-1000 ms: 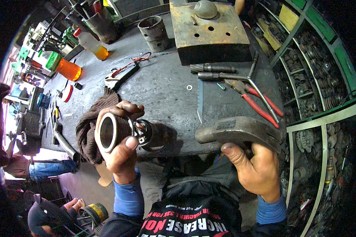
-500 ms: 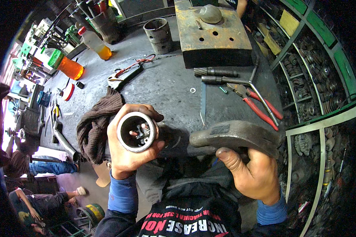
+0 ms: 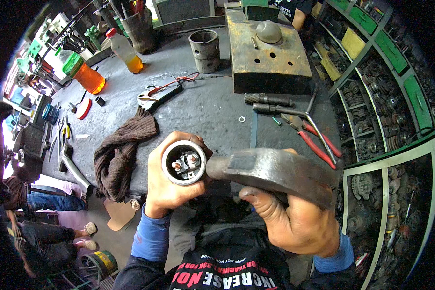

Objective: The person holds a cylindrical metal housing and repeatedly taps it with a hammer to seat a bearing or internal component. They rotate the part between taps, inspect the interior, and continue hammering until the component appears seated. The person then places the hammer down and holds the assembled part.

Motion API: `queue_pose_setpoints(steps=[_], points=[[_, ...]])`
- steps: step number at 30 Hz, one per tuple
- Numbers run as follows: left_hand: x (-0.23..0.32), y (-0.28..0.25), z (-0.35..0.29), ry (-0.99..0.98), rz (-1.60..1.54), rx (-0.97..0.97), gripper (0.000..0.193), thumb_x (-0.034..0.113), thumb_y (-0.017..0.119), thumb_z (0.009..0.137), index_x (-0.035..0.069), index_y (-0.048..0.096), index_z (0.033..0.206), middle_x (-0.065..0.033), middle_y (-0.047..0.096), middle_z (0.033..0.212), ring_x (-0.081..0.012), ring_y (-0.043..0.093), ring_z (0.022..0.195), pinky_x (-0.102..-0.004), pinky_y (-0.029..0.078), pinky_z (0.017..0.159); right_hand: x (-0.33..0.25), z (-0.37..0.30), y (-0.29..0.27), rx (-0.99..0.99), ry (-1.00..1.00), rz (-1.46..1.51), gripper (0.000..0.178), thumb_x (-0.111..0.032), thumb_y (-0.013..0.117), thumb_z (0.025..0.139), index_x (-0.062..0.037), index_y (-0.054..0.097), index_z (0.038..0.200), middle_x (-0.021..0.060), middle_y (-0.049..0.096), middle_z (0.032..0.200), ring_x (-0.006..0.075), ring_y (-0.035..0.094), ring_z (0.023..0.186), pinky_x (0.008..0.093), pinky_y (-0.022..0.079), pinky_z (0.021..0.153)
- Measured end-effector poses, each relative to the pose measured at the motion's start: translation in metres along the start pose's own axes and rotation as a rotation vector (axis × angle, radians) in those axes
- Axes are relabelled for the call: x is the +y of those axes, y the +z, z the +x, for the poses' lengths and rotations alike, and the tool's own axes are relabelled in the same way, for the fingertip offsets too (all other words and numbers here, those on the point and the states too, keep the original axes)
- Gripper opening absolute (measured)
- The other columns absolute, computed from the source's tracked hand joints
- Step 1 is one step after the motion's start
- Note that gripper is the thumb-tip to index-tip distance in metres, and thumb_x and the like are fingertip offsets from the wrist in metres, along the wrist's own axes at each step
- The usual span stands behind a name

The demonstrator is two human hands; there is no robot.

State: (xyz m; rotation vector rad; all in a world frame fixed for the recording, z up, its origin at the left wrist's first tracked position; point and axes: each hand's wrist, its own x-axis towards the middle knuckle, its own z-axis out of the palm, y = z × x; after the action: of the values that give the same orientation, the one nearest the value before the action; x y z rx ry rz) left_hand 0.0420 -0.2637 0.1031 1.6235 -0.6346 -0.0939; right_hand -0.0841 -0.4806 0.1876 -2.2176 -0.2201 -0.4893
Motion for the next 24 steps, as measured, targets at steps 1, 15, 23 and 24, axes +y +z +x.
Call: queue_pose_setpoints(steps=[1, 15, 23, 24], points=[[0.0, 0.0, 0.0, -0.001, 0.009, 0.002, 0.049, 0.01, 0.086, 0.06, 0.003, 0.07, 0.106, -0.0082, 0.075, 0.095, -0.0155, 0.073, 0.088, -0.0307, 0.058, 0.086, -0.001, 0.004, 0.001, -0.001, -0.018, -0.007, 0.031, -0.02, 0.084, 0.096, -0.0015, 0.075, 0.119, 0.0149, 0.077, 0.107, 0.0315, 0.076, 0.092, 0.0401, 0.058, 0.081], [0.001, -0.002, -0.003, 0.021, 0.044, 0.022, 0.049, 0.01, 0.085, 0.06, 0.003, 0.07, 0.106, -0.0088, 0.074, 0.096, -0.0176, 0.072, 0.088, -0.0321, 0.057, 0.087, -0.021, 0.014, -0.016, 0.225, -0.1, 0.052, 0.046, -0.033, 0.067, 0.106, 0.0052, 0.066, 0.13, 0.0155, 0.075, 0.109, 0.0276, 0.075, 0.086, 0.0386, 0.06, 0.072], [-0.003, -0.002, -0.002, 0.029, 0.046, 0.051, 0.05, 0.01, 0.084, 0.06, 0.002, 0.07, 0.107, -0.0096, 0.075, 0.097, -0.018, 0.073, 0.09, -0.0318, 0.057, 0.088, -0.02, 0.029, 0.0, -0.191, -0.095, -0.389, 0.032, -0.019, 0.087, 0.091, -0.003, 0.076, 0.116, 0.0168, 0.076, 0.104, 0.0382, 0.074, 0.092, 0.0425, 0.058, 0.083], [-0.003, -0.003, -0.003, 0.023, 0.047, 0.046, 0.051, 0.009, 0.084, 0.06, 0.001, 0.07, 0.108, -0.0091, 0.075, 0.096, -0.0172, 0.072, 0.089, -0.0313, 0.057, 0.087, -0.026, 0.03, -0.006, -0.162, -0.149, -0.409, 0.033, -0.022, 0.084, 0.095, -0.0014, 0.075, 0.119, 0.0157, 0.077, 0.107, 0.0361, 0.075, 0.093, 0.0426, 0.058, 0.086]])
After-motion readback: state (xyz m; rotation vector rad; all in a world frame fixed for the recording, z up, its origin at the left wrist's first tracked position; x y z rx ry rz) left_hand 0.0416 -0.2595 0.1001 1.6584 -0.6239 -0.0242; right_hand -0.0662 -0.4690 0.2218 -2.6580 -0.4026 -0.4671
